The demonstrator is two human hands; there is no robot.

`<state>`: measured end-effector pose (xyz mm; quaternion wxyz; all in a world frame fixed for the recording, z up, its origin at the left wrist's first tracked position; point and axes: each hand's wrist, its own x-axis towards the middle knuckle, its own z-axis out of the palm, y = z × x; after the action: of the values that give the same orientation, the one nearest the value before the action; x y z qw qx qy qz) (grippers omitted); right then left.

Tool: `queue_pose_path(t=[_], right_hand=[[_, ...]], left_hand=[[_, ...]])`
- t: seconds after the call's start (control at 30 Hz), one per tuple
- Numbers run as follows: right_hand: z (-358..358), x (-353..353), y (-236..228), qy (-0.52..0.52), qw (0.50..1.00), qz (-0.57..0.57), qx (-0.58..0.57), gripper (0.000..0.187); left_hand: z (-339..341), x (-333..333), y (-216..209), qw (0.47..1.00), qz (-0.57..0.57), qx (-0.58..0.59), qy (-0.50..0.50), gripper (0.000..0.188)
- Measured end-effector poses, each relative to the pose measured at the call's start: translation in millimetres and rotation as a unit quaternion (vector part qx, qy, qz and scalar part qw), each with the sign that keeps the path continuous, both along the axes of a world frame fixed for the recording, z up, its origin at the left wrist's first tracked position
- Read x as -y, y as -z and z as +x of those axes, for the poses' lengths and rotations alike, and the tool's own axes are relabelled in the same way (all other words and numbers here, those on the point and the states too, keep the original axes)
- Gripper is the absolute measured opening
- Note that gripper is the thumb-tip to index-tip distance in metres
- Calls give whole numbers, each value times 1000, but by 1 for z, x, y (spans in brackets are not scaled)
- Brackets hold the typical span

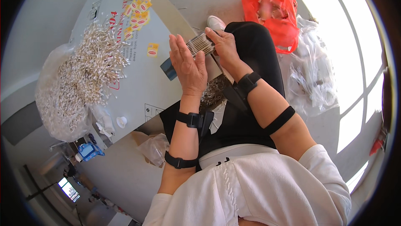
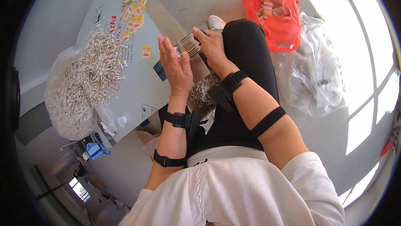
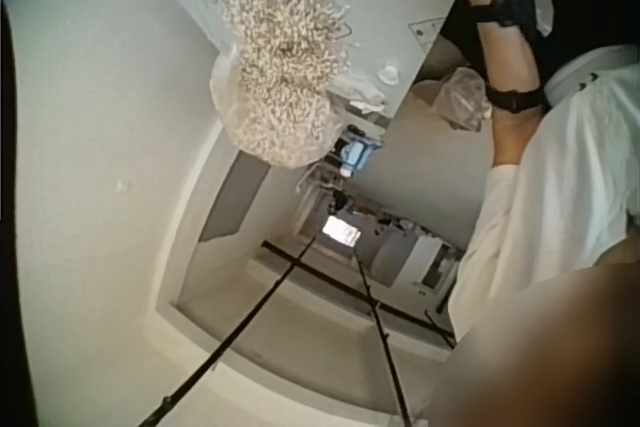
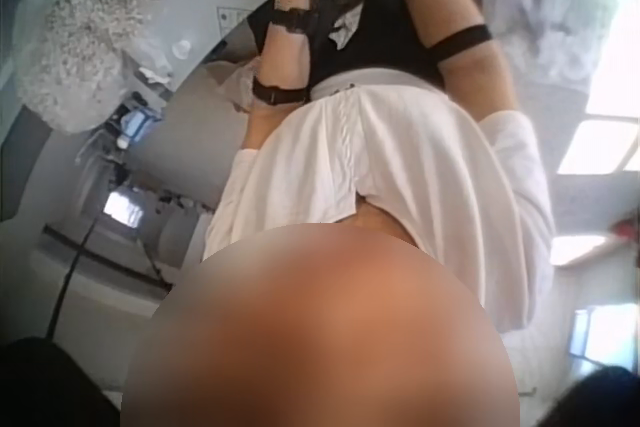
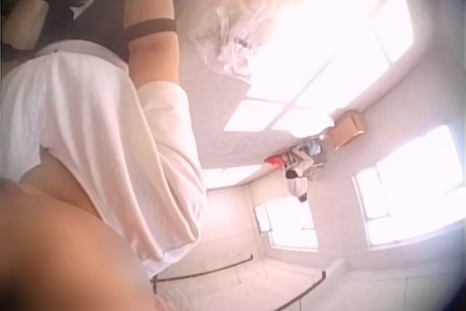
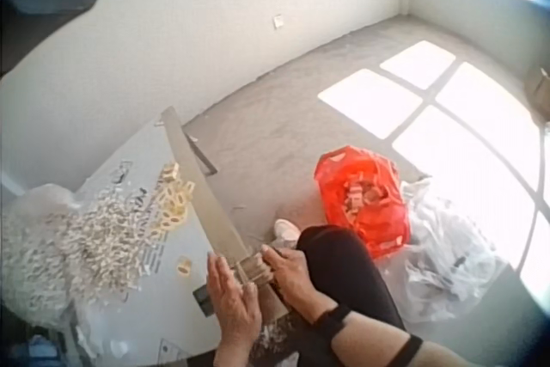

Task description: Packaging and labeling cotton swabs into plastic bags at a workshop table.

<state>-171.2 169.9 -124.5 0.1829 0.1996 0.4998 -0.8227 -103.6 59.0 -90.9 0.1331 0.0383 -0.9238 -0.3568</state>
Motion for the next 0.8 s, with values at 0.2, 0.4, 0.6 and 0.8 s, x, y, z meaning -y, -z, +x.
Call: queue_pose_path(t=[0.2, 0.4, 0.6, 0.8], right_hand=[[6, 0, -12, -5, 998, -53, 21, 22], [9, -7, -4, -10, 998, -57, 34, 19], [13, -1, -13, -13, 998, -50, -35, 6], [11, 1, -13, -34, 997, -18, -66, 6]], left_hand=[[11, 3, 3, 955, -276, 104, 30, 85], [10, -1, 1, 959, -261, 109, 27, 86], [12, -2, 2, 957, -263, 121, 14, 88], [12, 1, 3, 955, -270, 121, -5, 87]])
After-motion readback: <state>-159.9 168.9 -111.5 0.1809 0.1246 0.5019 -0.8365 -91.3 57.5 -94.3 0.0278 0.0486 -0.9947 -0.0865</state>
